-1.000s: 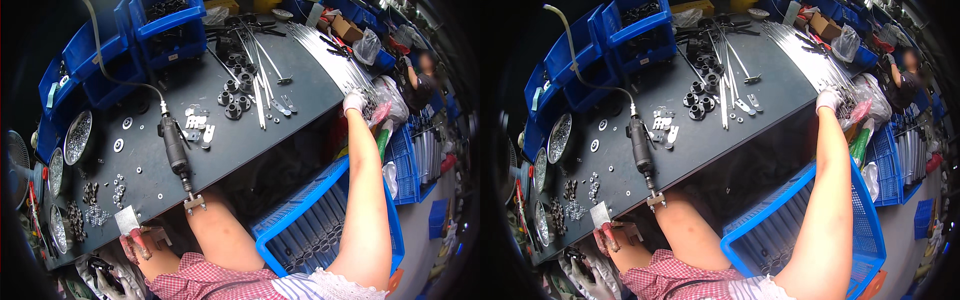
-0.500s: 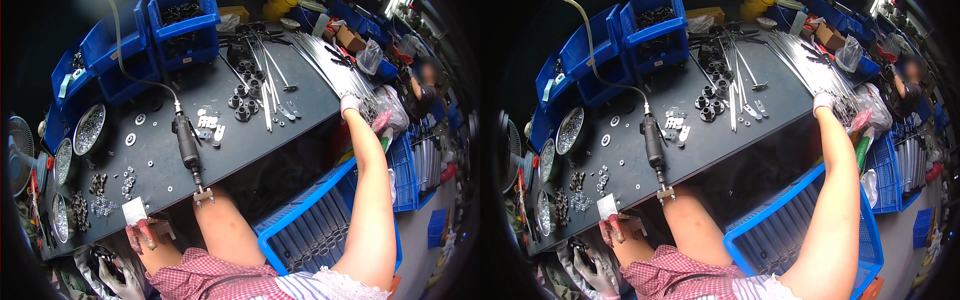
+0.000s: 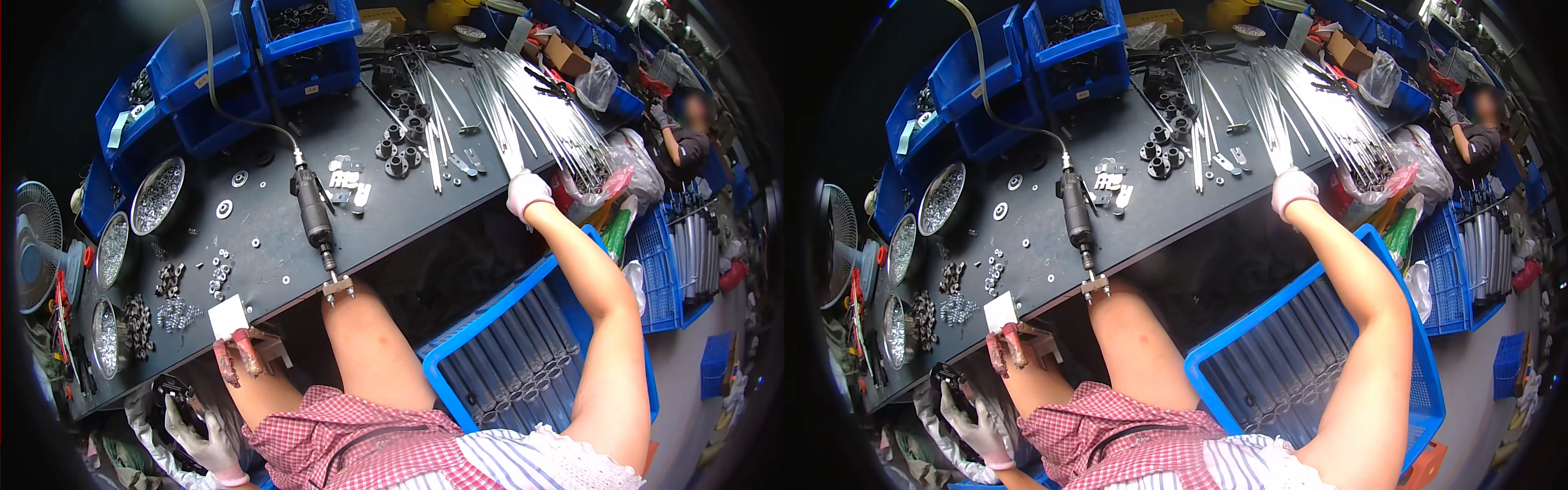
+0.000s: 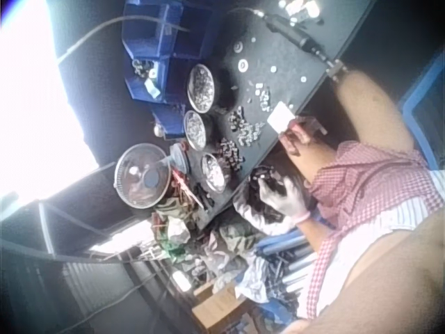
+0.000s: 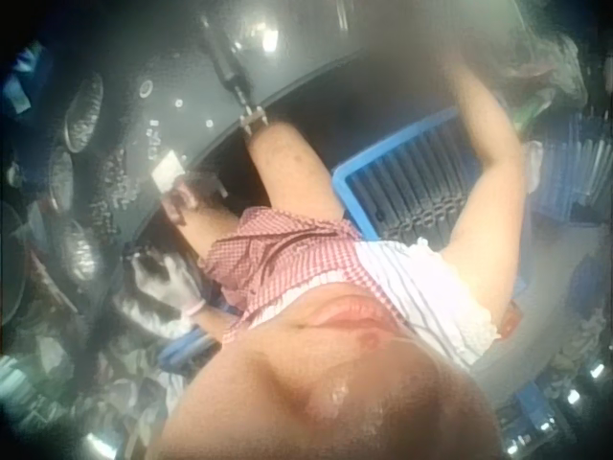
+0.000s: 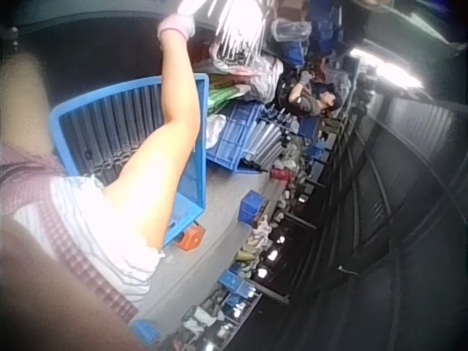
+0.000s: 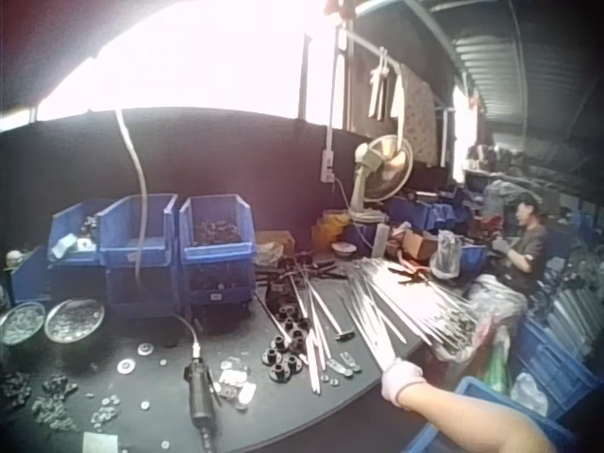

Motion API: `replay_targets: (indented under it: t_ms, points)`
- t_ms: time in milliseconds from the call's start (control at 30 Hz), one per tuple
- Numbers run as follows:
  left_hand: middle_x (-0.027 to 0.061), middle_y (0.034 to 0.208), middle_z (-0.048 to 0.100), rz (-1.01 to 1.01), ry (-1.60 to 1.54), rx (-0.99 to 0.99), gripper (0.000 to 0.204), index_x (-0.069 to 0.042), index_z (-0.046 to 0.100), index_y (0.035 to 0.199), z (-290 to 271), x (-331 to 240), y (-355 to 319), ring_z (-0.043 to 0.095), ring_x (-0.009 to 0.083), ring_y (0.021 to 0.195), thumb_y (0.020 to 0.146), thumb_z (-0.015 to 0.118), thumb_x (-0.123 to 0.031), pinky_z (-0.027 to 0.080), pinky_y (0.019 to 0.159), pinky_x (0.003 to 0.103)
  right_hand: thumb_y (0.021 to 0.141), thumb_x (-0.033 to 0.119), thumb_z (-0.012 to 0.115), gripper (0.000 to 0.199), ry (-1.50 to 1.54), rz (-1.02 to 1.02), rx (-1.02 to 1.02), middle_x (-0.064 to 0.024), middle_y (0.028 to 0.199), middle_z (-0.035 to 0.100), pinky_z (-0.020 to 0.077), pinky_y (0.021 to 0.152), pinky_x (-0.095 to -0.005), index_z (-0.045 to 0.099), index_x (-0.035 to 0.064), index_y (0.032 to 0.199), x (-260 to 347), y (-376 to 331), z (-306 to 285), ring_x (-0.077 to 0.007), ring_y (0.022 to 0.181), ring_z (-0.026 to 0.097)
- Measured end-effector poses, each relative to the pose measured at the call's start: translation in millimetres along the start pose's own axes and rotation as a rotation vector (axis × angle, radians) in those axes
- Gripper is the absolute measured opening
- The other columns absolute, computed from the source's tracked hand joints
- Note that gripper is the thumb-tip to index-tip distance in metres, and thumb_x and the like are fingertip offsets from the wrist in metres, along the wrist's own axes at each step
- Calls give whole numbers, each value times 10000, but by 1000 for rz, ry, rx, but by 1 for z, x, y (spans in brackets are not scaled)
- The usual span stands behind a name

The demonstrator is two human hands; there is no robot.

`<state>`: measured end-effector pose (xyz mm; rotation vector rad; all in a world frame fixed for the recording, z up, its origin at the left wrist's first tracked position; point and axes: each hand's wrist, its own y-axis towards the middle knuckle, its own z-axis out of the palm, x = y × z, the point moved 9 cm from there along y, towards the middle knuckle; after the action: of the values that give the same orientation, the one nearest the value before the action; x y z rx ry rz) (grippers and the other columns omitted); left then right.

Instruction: The recorder assembles mechanical hand tools (likely grease or caulking guns) by attaching handles, washers, and tubes using hand tools.

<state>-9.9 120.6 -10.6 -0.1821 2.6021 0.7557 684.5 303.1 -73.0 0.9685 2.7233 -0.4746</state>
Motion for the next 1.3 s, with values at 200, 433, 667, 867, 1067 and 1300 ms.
replay_targets:
  t_ms: [200,433,667,867,1067,1300]
  points:
    - [114,1351,453,-26,-43,8,616,-59,420,1397,2,-11,5,437,275,1253,812,607,-104,343,1021,384,814,297,640,543,177,-52,-11,-256,1250,560,497,906,-400,556,-93,1182,0,-15,-11,-333,1112,601]
    - [106,1374,453,-27,-128,2,580,-31,418,1388,-1,-15,6,433,248,1262,834,588,-57,329,1031,348,967,495,411,519,1162,-135,300,-105,890,660,492,590,-311,582,32,1129,-71,39,38,-161,653,608]
    - [122,1329,459,33,-69,-9,588,-45,414,1395,0,-26,8,466,253,1212,834,590,-39,365,1001,350,929,424,500,514,957,-110,-393,-207,1121,641,478,894,-393,568,-10,1197,-89,95,13,-323,999,636]
    - [116,1346,458,42,-38,-4,588,-44,413,1395,-4,-30,4,459,248,1230,837,596,-37,360,1012,344,798,483,654,677,573,-99,-185,-255,1233,569,414,1010,-388,574,-55,1200,-70,126,-6,-353,1183,537]
    - [115,1345,452,26,-33,25,589,-54,419,1395,7,-33,4,464,247,1225,833,595,-31,379,1000,345,792,476,665,643,434,-129,35,-268,1147,612,444,967,-399,618,-76,1120,-70,112,2,-373,1121,578]
    - [100,1366,464,38,-112,13,567,-35,413,1395,1,-34,9,458,238,1242,853,576,-10,332,1053,344,906,252,621,193,852,-307,585,12,598,518,357,422,-246,586,78,831,-64,40,58,-88,461,460]
